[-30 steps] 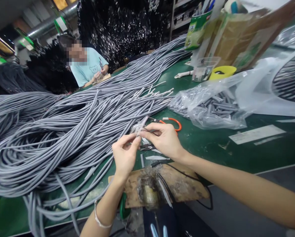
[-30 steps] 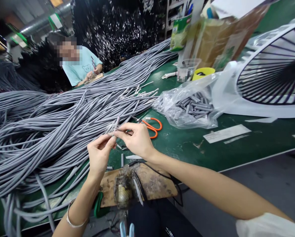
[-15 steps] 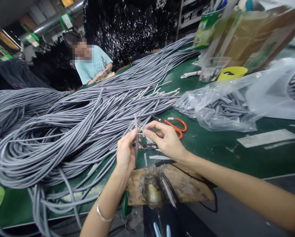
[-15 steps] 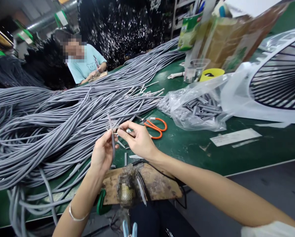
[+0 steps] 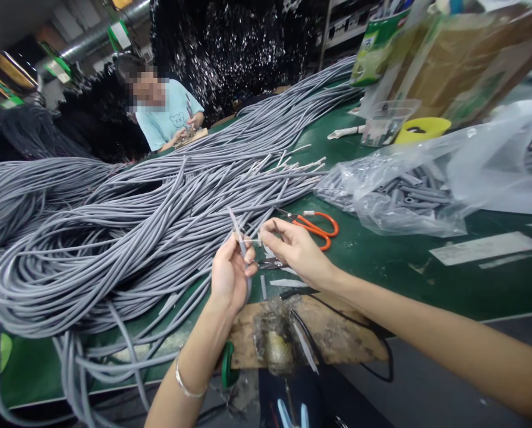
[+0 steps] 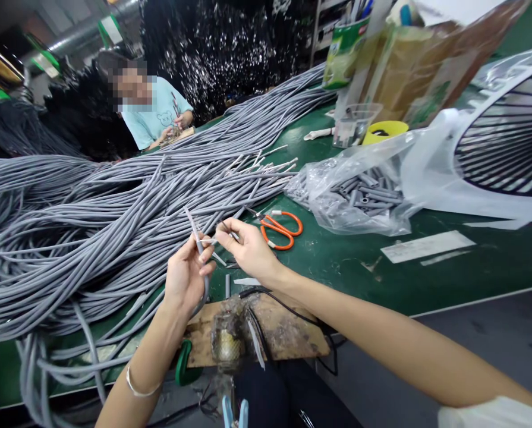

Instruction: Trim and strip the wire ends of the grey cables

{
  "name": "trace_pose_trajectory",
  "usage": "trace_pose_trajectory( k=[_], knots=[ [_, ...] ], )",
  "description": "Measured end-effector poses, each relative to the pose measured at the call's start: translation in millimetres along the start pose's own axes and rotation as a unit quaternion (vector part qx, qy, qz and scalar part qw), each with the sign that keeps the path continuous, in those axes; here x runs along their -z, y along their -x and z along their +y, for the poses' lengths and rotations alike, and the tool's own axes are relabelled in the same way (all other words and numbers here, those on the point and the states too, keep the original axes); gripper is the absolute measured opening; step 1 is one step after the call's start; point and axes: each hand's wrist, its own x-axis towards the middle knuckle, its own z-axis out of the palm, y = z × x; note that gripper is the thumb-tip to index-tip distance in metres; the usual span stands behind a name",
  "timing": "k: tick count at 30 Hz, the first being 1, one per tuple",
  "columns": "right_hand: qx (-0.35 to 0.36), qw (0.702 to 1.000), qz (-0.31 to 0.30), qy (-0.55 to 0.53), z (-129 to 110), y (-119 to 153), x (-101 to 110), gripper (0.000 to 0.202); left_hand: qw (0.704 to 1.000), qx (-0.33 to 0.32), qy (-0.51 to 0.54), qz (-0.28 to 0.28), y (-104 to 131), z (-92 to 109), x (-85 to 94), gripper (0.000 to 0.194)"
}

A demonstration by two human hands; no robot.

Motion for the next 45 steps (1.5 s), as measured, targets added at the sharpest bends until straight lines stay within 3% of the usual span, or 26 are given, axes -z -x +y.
trace_pose_trajectory(
  k=[4, 9, 17, 21, 24, 26, 30, 33, 38, 42, 45],
  knots=[
    [-0.04, 0.996, 0.025, -0.077, -3.7, -3.3, 3.1, 0.041, 0.997, -0.013, -0.009, -0.07, 3.4, 0.5, 1.8, 0.015],
    [-0.057, 0.991, 0.049, -0.109, -5.1, -7.2, 7.9, 0.042, 0.994, -0.041, 0.003, -0.106, 7.9, 2.3, 2.6, 0.034],
    [-0.012, 0.993, 0.09, -0.078, -10.7, -6.5, 10.6, 0.04, 0.995, -0.055, -0.082, 0.005, -0.1, -2.2, -1.4, 0.038],
    [-0.033, 0.991, 0.077, -0.1, -16.1, -6.5, 14.2, 0.047, 0.99, -0.074, -0.118, -0.013, 0.2, -3.4, -2.0, 0.051],
    [-0.048, 0.988, 0.084, -0.124, -18.5, -9.6, 17.9, 0.055, 0.988, -0.082, -0.127, -0.042, 1.1, -2.9, -0.8, 0.051],
    [-0.056, 0.985, 0.087, -0.141, -19.8, -11.4, 19.9, 0.051, 0.988, -0.07, -0.119, -0.061, 1.1, -1.8, 0.4, 0.052],
    [-0.047, 0.996, 0.02, -0.08, -21.9, -11.1, 20.5, 0.036, 0.99, -0.051, -0.11, -0.078, 1.8, 1.4, 2.4, 0.063],
    [0.007, 0.999, -0.026, -0.042, -22.4, -9.0, 19.8, 0.025, 0.988, -0.048, -0.113, -0.089, 3.1, 2.5, 2.8, 0.071],
    [0.02, 0.994, -0.092, -0.062, -19.8, -6.6, 21.6, 0.031, 0.986, -0.029, -0.127, -0.1, 3.9, 0.7, 2.6, 0.068],
    [-0.029, 0.996, -0.029, -0.074, -17.0, -7.0, 20.8, 0.039, 0.986, -0.022, -0.132, -0.102, 4.0, -0.8, 2.4, 0.074],
    [-0.026, 0.997, 0.015, -0.071, -17.6, -7.7, 17.3, 0.04, 0.987, -0.035, -0.129, -0.089, 3.9, -2.1, 1.7, 0.07]
  ],
)
